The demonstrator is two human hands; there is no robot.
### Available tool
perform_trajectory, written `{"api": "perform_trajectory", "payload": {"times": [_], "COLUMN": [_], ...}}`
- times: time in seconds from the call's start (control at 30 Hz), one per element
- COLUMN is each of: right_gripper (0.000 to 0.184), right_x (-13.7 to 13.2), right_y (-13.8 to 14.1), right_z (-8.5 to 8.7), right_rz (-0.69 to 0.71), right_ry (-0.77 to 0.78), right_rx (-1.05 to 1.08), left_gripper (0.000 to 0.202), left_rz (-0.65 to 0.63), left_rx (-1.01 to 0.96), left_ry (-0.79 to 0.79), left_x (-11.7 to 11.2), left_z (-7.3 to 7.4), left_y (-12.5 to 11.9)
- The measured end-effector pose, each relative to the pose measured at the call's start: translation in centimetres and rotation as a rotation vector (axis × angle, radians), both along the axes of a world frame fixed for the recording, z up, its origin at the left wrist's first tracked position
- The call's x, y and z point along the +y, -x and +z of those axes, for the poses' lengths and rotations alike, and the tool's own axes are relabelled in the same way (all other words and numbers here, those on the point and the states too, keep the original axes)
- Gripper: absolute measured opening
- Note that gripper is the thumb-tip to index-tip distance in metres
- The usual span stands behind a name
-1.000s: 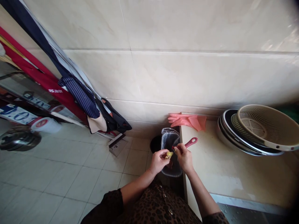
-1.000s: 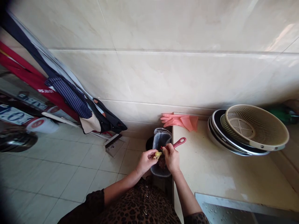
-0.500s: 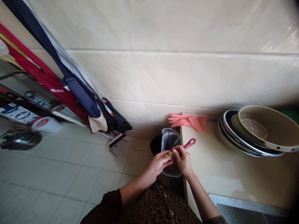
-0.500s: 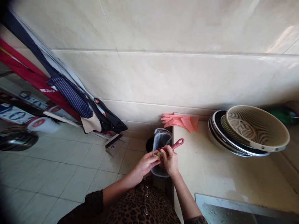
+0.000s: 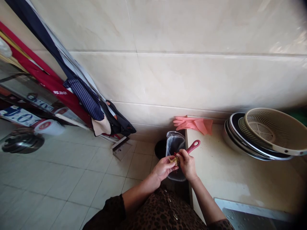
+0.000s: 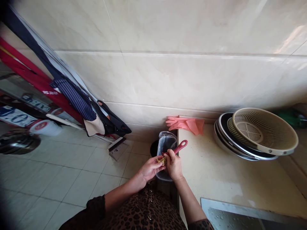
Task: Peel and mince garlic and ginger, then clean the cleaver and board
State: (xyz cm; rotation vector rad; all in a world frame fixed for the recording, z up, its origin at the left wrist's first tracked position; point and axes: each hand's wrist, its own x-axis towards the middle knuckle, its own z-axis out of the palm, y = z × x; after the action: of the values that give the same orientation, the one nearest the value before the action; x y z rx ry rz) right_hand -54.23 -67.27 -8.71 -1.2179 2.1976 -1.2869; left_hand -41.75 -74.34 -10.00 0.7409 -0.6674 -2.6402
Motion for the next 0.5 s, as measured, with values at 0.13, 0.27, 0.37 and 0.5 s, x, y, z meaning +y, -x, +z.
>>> {"api": "perform_trajectory", "payload": {"times": [0.13, 0.27, 0.37, 0.5], "right_gripper": [0.023, 0.024, 0.024, 0.022], "right_x": [-0.3, -0.9, -1.1, -0.6], "right_y": [0.2, 0.0, 0.2, 1.3], "right_z": [-0.6, -1.8, -2.6, -2.6], "right_rz": [-0.007, -0.021, -0.054, -0.101], "right_ry": [-0.025, -0.090, -0.148, -0.229], "right_rx": [0.080, 0.163, 0.210, 0.268], "left_gripper": [0.037, 0.031, 0.029, 0.029], "left_rz": [0.004, 0.056, 0.057, 0.069], "left_rx": [-0.037, -0.144, -0.181, -0.192], "left_ry": [-0.001, -0.001, -0.002, -0.039], "left_x": [-0.2, -0.3, -0.3, -0.4], "left_z": [-0.5, -1.3, -1.7, -2.0], "left_y": [0.2, 0.6, 0.3, 0.0]}}
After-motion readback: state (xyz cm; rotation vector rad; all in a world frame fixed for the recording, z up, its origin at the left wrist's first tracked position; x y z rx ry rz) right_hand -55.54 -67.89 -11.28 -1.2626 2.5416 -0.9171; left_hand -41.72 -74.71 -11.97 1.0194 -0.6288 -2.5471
